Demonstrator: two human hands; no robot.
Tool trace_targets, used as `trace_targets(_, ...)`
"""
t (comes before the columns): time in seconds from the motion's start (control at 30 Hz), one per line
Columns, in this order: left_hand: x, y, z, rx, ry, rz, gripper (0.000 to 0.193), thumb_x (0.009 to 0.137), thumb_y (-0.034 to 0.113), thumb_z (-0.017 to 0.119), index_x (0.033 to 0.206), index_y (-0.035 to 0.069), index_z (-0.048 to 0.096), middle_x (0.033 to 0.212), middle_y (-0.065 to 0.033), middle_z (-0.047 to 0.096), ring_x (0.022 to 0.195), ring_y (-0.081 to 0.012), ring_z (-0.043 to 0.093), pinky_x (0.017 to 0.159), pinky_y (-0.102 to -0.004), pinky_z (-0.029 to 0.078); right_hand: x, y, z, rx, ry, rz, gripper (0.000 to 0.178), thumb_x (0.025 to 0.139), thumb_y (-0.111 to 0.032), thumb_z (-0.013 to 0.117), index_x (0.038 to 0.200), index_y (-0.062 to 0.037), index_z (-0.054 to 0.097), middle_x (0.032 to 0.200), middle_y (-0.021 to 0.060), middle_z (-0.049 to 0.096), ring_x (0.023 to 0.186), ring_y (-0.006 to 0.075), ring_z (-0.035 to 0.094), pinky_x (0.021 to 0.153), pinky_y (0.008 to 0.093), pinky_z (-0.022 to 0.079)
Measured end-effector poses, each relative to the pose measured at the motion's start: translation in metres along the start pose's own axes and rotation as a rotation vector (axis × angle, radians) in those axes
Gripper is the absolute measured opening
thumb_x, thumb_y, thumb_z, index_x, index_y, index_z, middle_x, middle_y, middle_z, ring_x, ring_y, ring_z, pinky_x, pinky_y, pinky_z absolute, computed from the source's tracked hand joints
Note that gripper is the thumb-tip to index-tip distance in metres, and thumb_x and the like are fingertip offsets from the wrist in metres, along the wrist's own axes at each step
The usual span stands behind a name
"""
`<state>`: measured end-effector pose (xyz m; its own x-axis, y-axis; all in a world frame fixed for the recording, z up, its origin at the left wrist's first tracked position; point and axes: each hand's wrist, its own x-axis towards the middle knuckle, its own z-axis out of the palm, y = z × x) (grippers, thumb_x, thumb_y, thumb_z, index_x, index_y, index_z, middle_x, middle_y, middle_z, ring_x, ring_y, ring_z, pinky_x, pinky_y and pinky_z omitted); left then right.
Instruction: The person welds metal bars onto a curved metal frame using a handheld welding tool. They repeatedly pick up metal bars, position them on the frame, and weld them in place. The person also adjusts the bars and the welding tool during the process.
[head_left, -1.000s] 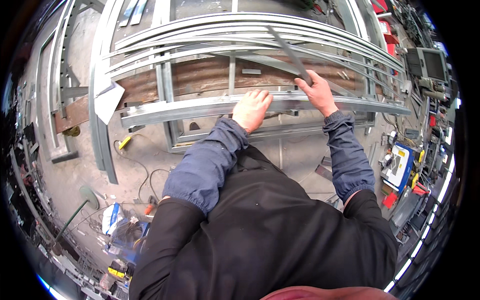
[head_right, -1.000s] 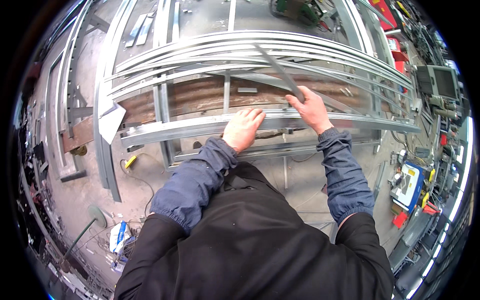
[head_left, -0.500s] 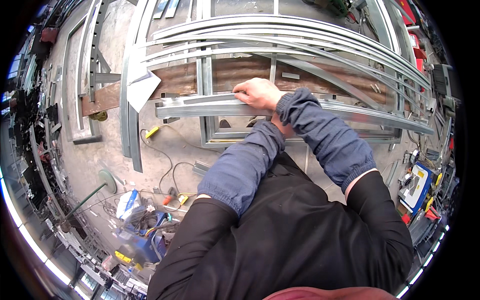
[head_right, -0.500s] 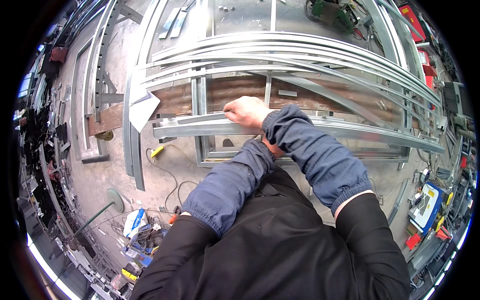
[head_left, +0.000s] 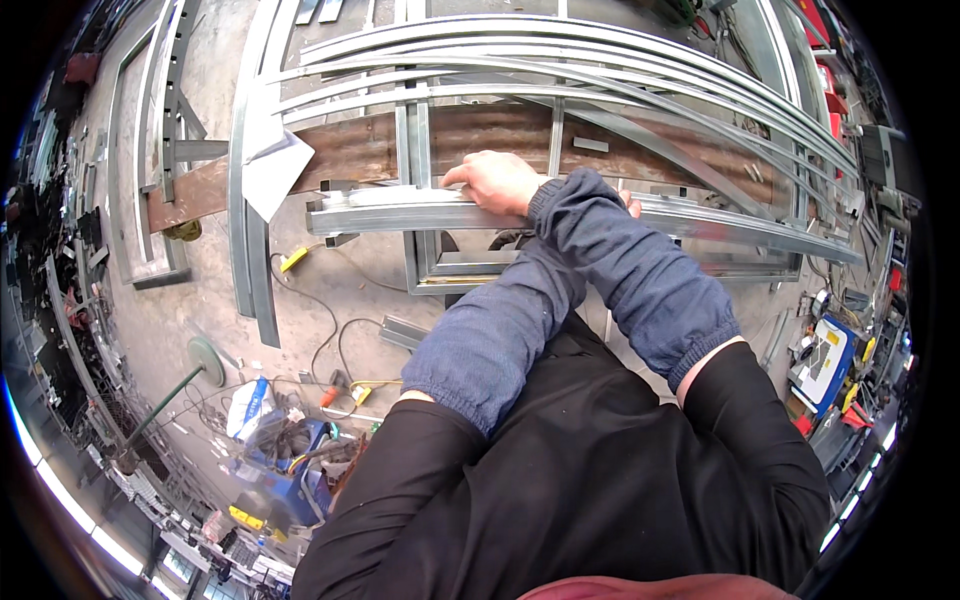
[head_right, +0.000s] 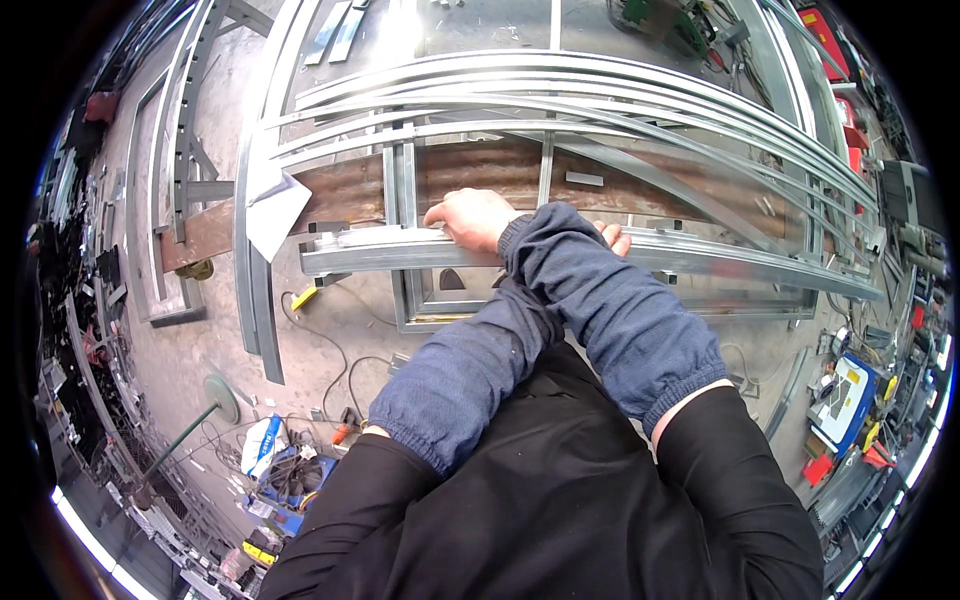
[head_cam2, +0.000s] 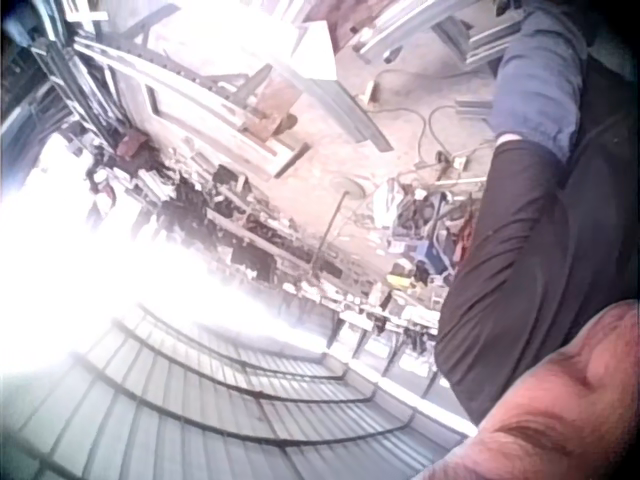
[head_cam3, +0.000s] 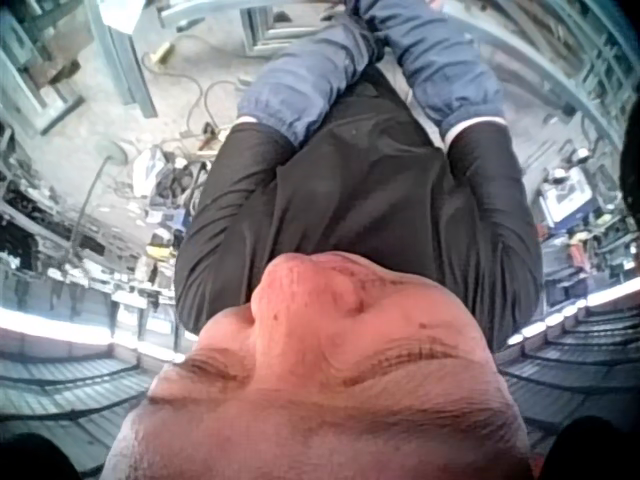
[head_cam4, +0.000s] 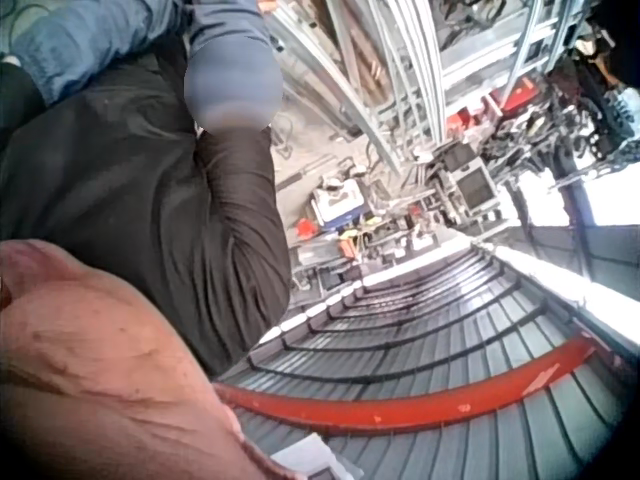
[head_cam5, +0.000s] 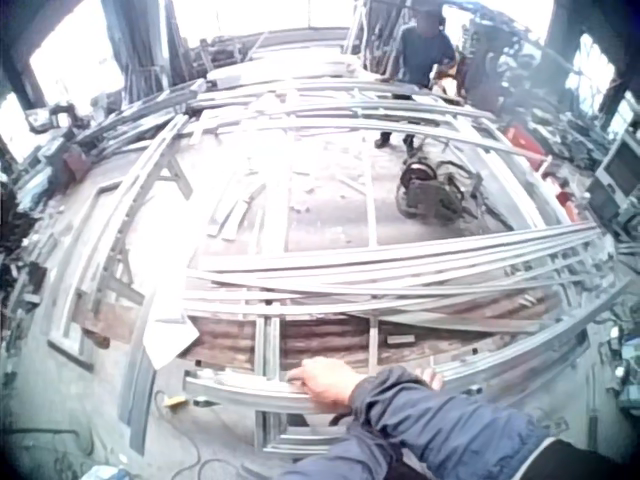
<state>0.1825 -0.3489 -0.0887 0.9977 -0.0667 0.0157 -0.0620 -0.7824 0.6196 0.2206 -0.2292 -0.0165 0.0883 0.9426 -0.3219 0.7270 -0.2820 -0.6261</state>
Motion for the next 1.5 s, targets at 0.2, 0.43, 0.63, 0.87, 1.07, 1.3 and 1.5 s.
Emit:
trace_targets(0.2, -0.020, -0.015, 0.005, -0.064, 0.068, 0.051, 0.059, 0.103, 0.043, 0.056, 0.152, 0.011, 0.056, 0.158, -0.0203, 0.056, 0.147, -0.0411, 0.052, 0.128, -0.0541, 0.035, 0.004, -0.002, -0.016, -0.023, -0.087, 0.004, 0.025, 0.094, -0.017, 0.067, 0.116, -0.0128, 0.079, 0.111, 0.0172, 0.078, 0.111, 0.0395, 0.074, 0.096, 0.0515, 0.059)
trace_targets(0.43, -0.029, -0.020, -0.005, -0.248, 0.172, 0.110, 0.046, 0.102, 0.031, 0.062, 0.141, 0.008, 0.066, 0.147, -0.0195, 0.065, 0.140, -0.0374, 0.059, 0.124, -0.0501, 0.041, -0.010, 0.005, -0.026, -0.127, -0.089, 0.076, 0.030, 0.096, -0.019, 0.068, 0.124, -0.0138, 0.079, 0.113, 0.0158, 0.079, 0.110, 0.0384, 0.075, 0.094, 0.0496, 0.061)
trace_targets(0.63, -0.006, 0.010, -0.070, 0.161, -0.133, 0.070, 0.042, 0.096, 0.014, 0.065, 0.136, 0.004, 0.068, 0.144, -0.0153, 0.067, 0.136, -0.0289, 0.062, 0.117, -0.0454, 0.047, -0.116, 0.045, -0.073, 0.193, 0.834, 0.000, 0.023, 0.104, -0.013, 0.070, 0.124, -0.0065, 0.077, 0.115, 0.0142, 0.079, 0.105, 0.0309, 0.076, 0.092, 0.0396, 0.060)
trace_targets(0.87, -0.004, 0.015, -0.071, 0.081, 0.094, 0.130, 0.057, 0.090, 0.006, 0.065, 0.146, 0.004, 0.062, 0.149, -0.0154, 0.064, 0.137, -0.0325, 0.060, 0.119, -0.0454, 0.046, -0.273, 0.156, -0.034, -0.146, 1.065, 0.540, 0.029, 0.104, -0.023, 0.072, 0.130, -0.0087, 0.073, 0.123, 0.0123, 0.071, 0.116, 0.0334, 0.066, 0.103, 0.0442, 0.052)
trace_targets(1.07, -0.013, 0.004, -0.099, 0.022, 0.028, 0.209, 0.065, 0.084, 0.013, 0.079, 0.145, 0.001, 0.062, 0.149, -0.0174, 0.064, 0.139, -0.0359, 0.059, 0.120, -0.0464, 0.045, -0.273, 0.134, -0.024, -0.450, 0.816, 0.236, 0.037, 0.099, -0.024, 0.078, 0.134, -0.0143, 0.073, 0.142, 0.0132, 0.064, 0.130, 0.0360, 0.060, 0.116, 0.0474, 0.047)
trace_targets(1.3, -0.082, -0.074, -0.205, 0.177, -0.002, -0.081, 0.085, 0.075, 0.031, 0.096, 0.148, 0.002, 0.061, 0.146, -0.0152, 0.064, 0.136, -0.0366, 0.059, 0.118, -0.0482, 0.047, -0.232, 0.112, -0.023, -0.170, 0.463, 0.166, 0.051, 0.098, -0.035, 0.079, 0.139, -0.0068, 0.070, 0.137, 0.0125, 0.069, 0.127, 0.0351, 0.063, 0.111, 0.0460, 0.051)
trace_targets(1.5, -0.104, -0.101, -0.206, 0.113, -0.146, -0.094, 0.079, 0.069, 0.030, 0.097, 0.137, 0.003, 0.067, 0.134, -0.0127, 0.068, 0.125, -0.0359, 0.063, 0.108, -0.0452, 0.053, -0.227, 0.114, -0.017, -0.155, 0.406, 0.120, 0.066, 0.096, -0.056, 0.077, 0.137, -0.0054, 0.070, 0.132, 0.0092, 0.071, 0.124, 0.0330, 0.064, 0.109, 0.0463, 0.051)
